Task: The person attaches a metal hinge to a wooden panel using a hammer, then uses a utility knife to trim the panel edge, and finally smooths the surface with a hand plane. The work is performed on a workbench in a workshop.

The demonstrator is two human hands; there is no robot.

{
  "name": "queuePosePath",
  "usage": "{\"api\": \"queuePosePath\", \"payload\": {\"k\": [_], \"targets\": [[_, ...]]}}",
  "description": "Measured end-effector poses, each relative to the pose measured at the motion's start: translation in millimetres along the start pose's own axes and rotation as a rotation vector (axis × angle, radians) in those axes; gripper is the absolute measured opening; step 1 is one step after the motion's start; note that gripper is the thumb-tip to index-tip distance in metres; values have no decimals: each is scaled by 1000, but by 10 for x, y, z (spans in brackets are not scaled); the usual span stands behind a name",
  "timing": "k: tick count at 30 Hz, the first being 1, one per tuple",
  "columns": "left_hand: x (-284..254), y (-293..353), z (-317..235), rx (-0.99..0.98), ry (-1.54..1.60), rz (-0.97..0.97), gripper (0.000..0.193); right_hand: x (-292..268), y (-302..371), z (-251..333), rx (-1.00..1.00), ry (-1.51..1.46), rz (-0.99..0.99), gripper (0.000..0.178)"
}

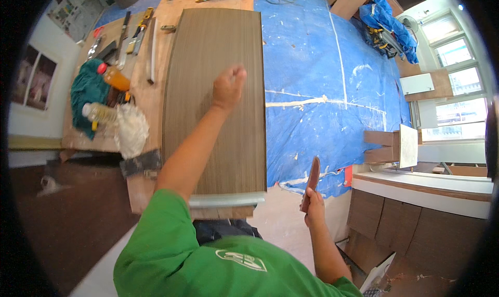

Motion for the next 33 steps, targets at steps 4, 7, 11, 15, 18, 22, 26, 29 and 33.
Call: {"api": "queuePosePath", "payload": {"k": [4,7,11,15,18,22,26,29,33], "targets": [[8,-880,371,-1,455,-276,41,1536,-470,1111,-336,395,101,45],[105,-1016,445,-22,579,-325,38,2600,-1242,1864,-550,657,72,58],[176,-1064,395,-69,512,-289,36,4117,-2099,2919,-842,879,82,67],[188,-1089,371,-17,398,-291,35,5103,-3110,3472,-913,1015,30,76],[102,-1123,370,-75,369,-273,35,5614,-3402,3639,-972,1124,33,77],[165,-1095,299,-61,407,-300,28,5830,-3782,3817,-1104,1271,-15,72],[95,-1084,285,-49,374,-315,27,6051,-3535,3851,-966,1189,-16,61],[181,-1094,295,-20,360,-319,27,5960,-3586,3884,-1000,1216,15,58],[172,-1104,319,-14,343,-323,27,5903,-3350,3739,-1016,1265,15,51]]}}
Point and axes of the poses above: each hand's wrist, its own y-axis away from the middle knuckle, its own x-axis out of the palm, z = x × y, the point moved 5 cm from there along -y, towards the middle knuckle, and after that the axes turned 10 degrees about -y, right-handed, at the moved point
